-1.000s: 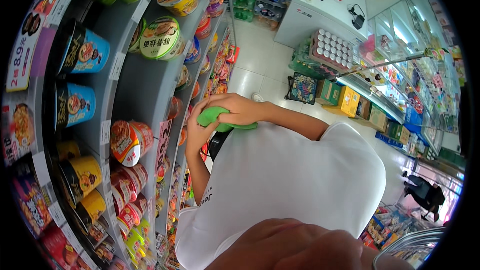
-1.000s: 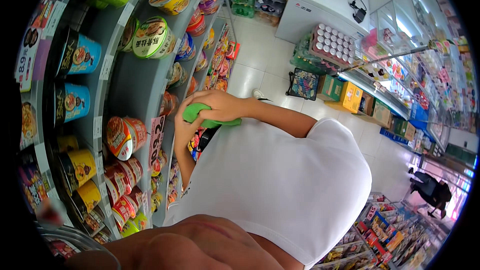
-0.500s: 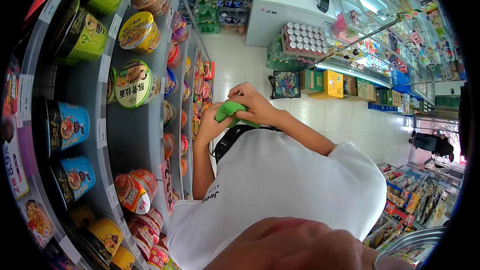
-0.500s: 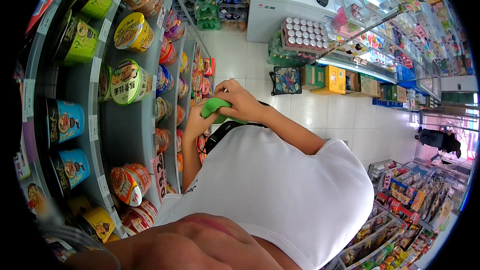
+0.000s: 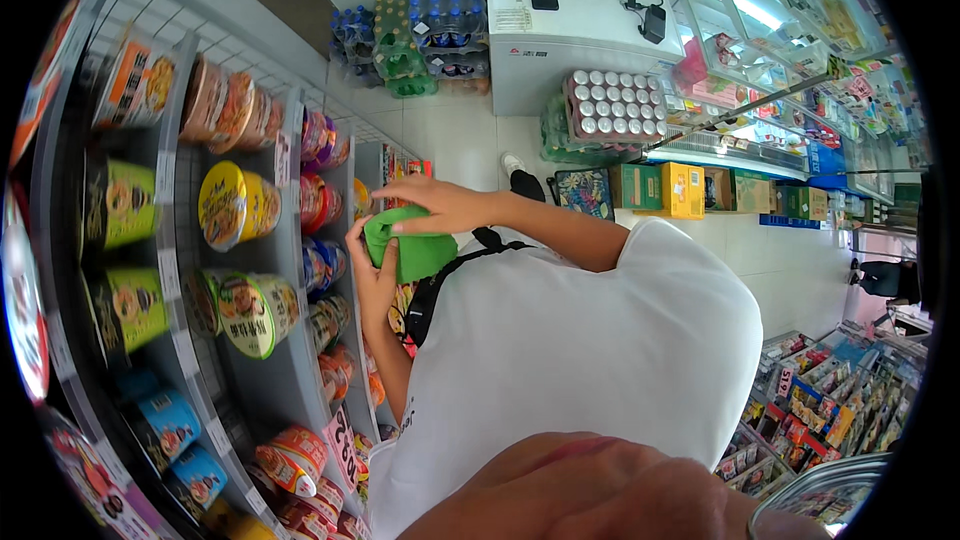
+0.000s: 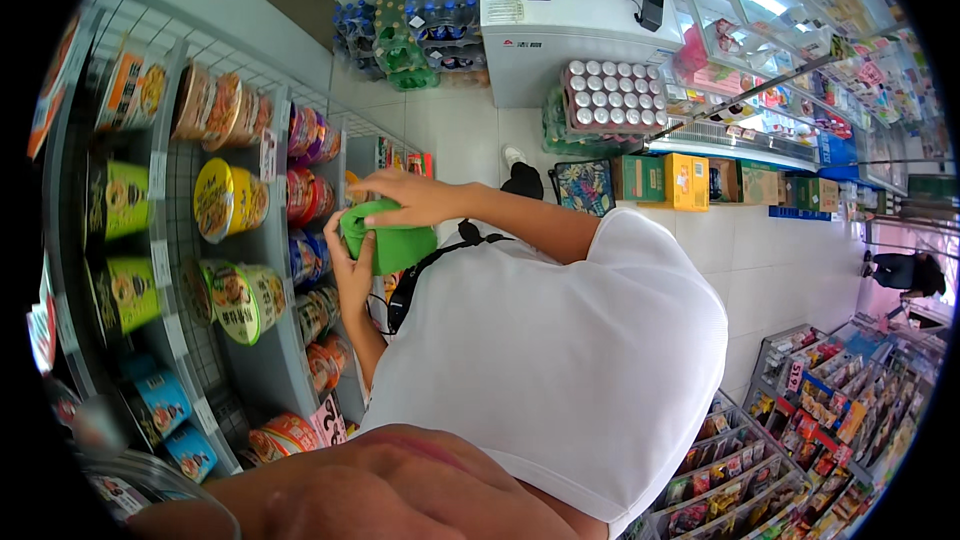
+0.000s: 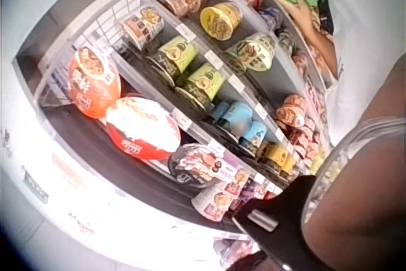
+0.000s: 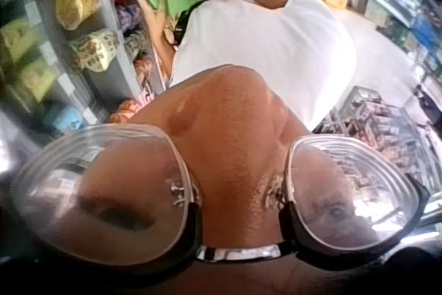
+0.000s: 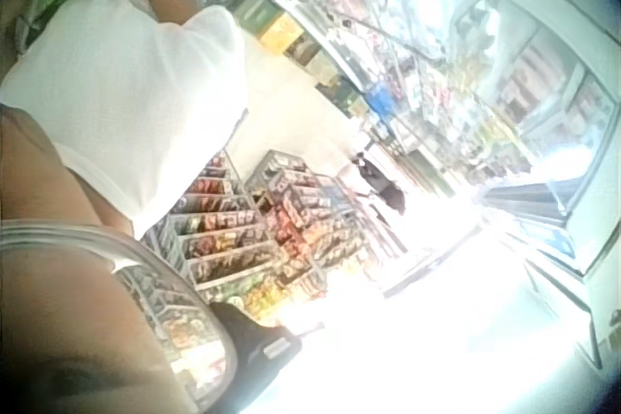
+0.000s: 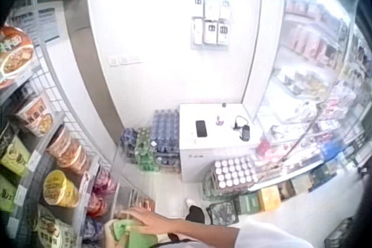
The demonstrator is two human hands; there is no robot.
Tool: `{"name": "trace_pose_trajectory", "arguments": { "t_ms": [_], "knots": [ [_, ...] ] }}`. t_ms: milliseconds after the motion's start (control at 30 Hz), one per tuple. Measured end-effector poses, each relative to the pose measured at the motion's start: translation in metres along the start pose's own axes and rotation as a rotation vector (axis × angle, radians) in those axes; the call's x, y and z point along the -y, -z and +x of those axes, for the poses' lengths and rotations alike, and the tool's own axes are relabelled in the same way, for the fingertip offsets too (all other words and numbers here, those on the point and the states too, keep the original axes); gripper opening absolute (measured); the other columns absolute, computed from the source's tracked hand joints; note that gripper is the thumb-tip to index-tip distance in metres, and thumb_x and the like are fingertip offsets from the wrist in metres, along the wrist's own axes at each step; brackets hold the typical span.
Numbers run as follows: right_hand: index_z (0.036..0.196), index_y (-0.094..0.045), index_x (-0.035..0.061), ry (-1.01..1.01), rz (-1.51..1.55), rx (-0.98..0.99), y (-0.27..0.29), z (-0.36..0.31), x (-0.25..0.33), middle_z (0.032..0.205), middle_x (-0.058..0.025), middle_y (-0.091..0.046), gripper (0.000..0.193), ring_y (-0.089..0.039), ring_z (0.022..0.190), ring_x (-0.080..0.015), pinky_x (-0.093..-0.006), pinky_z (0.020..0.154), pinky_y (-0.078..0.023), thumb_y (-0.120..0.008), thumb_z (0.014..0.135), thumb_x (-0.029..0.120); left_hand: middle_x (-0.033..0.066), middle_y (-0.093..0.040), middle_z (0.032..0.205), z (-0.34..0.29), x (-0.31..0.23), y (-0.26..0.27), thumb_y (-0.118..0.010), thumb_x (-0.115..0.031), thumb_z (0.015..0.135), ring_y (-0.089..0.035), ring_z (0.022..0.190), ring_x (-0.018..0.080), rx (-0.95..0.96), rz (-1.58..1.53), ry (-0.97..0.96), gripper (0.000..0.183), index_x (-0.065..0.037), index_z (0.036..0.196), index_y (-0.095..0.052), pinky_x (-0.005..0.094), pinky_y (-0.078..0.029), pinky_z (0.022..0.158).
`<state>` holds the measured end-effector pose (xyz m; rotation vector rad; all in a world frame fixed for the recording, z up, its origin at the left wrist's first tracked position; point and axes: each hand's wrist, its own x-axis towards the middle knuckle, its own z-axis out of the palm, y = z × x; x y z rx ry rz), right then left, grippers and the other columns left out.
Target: The person cleans cups of instant noodles on a shelf using a green cloth, wiping the sides and lids of several cups before returning them to their positions.
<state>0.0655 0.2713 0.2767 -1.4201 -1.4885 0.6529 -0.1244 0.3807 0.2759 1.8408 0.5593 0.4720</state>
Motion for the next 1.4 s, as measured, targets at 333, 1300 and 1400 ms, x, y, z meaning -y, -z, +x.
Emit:
{"name": "trace_pose_trajectory", "arguments": {
  "t_ms": [333, 1300, 1400],
  "knots": [
    [0.114, -0.062, 0.0034, -0.961, -0.318, -0.973, 0.273, -0.137, -0.314, 0.088, -0.015, -0.069, 0.05, -0.066, 0.087, -0.0325, -0.0423, 0.079, -0.051, -0.065, 0.083, 0.043, 0.0137, -0.06, 0.114, 0.175, -0.022, -0.083, -0.049, -0.005, 0.094, -0.056, 0.111, 0.0275, 0.113, 0.303, 0.044, 0.025, -0.003, 0.116, -0.063, 0.035, -0.039, 0.1],
    [0.111, -0.051, -0.0092, -1.372, -0.259, -1.322, 0.492, -0.183, -0.422, 0.093, -0.0238, -0.067, 0.049, -0.07, 0.068, -0.0285, -0.0333, 0.053, -0.058, -0.06, 0.083, 0.029, 0.0138, -0.057, 0.117, 0.273, -0.036, -0.154, -0.052, -0.01, 0.095, -0.055, 0.11, 0.0258, 0.273, 0.351, 0.28, 0.026, -0.005, 0.119, -0.063, 0.0317, -0.04, 0.095],
    [0.11, -0.051, -0.0101, -1.003, -0.224, -1.481, 0.472, -0.199, -0.408, 0.098, -0.0266, -0.065, 0.044, -0.07, 0.065, -0.0312, -0.036, 0.055, -0.059, -0.059, 0.084, 0.025, 0.0139, -0.057, 0.118, 0.267, -0.038, -0.139, -0.053, -0.012, 0.096, -0.055, 0.111, 0.0267, 0.291, 0.361, 0.239, 0.026, -0.005, 0.119, -0.063, 0.0324, -0.04, 0.096]
  ]
}}
